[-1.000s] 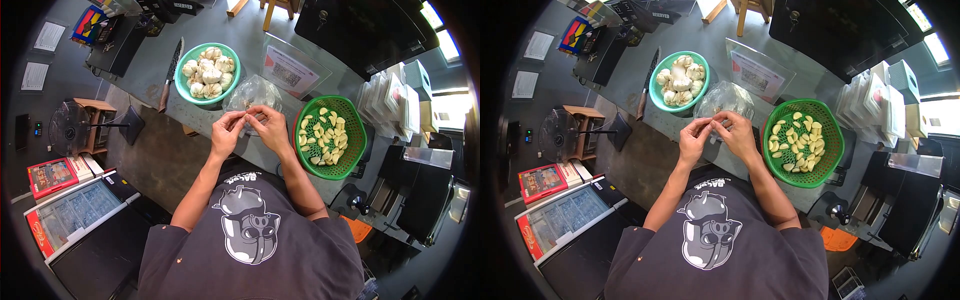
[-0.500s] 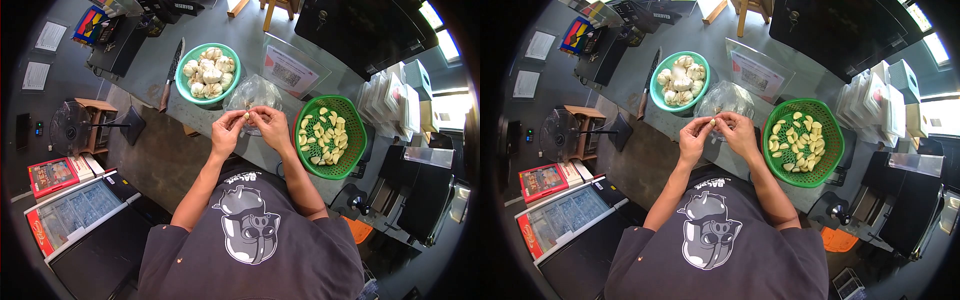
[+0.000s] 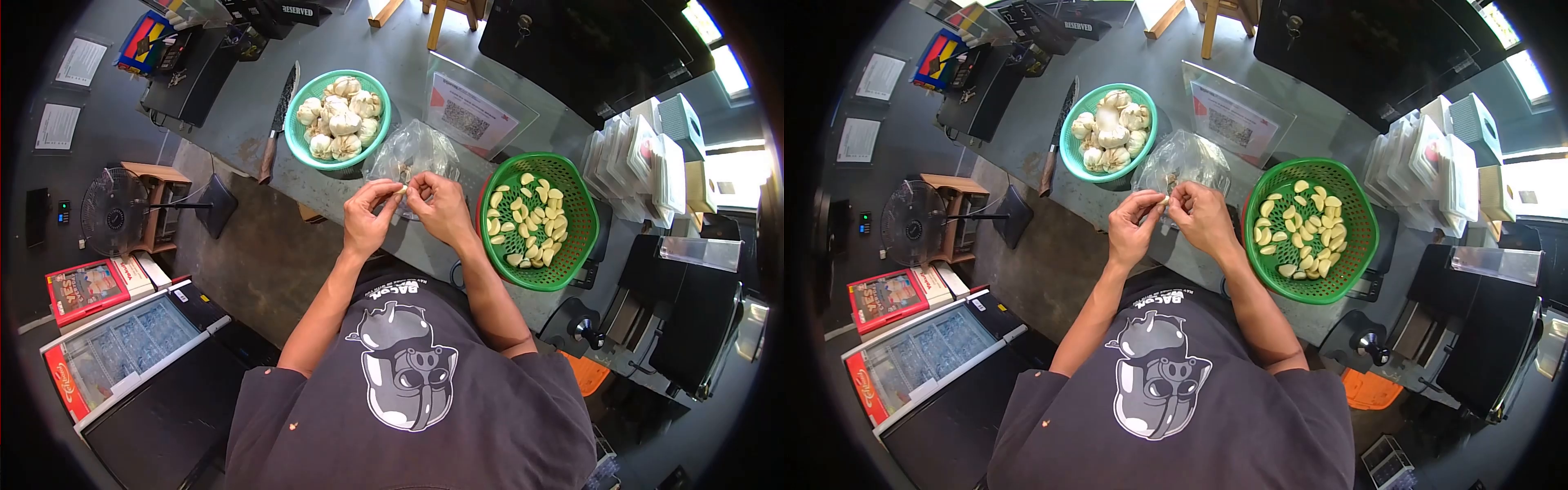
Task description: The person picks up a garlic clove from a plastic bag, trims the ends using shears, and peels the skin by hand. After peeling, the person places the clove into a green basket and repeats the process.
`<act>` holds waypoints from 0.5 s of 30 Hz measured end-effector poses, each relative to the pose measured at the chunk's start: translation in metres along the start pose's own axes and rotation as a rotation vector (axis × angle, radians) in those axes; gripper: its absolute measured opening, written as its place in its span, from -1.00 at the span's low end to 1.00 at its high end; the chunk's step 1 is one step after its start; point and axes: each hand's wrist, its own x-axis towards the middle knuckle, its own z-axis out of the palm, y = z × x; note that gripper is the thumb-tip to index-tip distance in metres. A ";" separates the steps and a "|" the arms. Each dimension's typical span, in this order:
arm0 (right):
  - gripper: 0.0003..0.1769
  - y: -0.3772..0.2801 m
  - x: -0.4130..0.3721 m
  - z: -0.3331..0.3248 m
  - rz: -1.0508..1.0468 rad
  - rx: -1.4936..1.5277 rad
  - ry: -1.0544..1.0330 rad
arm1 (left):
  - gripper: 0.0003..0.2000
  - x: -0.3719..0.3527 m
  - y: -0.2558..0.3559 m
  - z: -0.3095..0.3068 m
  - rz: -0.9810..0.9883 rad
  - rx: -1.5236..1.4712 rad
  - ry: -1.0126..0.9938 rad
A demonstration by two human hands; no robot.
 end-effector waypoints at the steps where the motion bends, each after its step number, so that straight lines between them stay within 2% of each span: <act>1: -0.86 -0.001 0.000 0.001 0.023 -0.014 -0.010 | -0.83 0.000 -0.002 0.000 -0.026 -0.023 -0.005; 7: -0.80 0.021 0.004 0.009 -0.020 0.016 -0.040 | -0.79 -0.003 -0.004 0.001 -0.176 -0.224 -0.042; 15: -0.80 0.008 0.002 0.009 0.102 0.209 -0.095 | -0.79 -0.003 -0.004 0.002 -0.296 -0.454 -0.044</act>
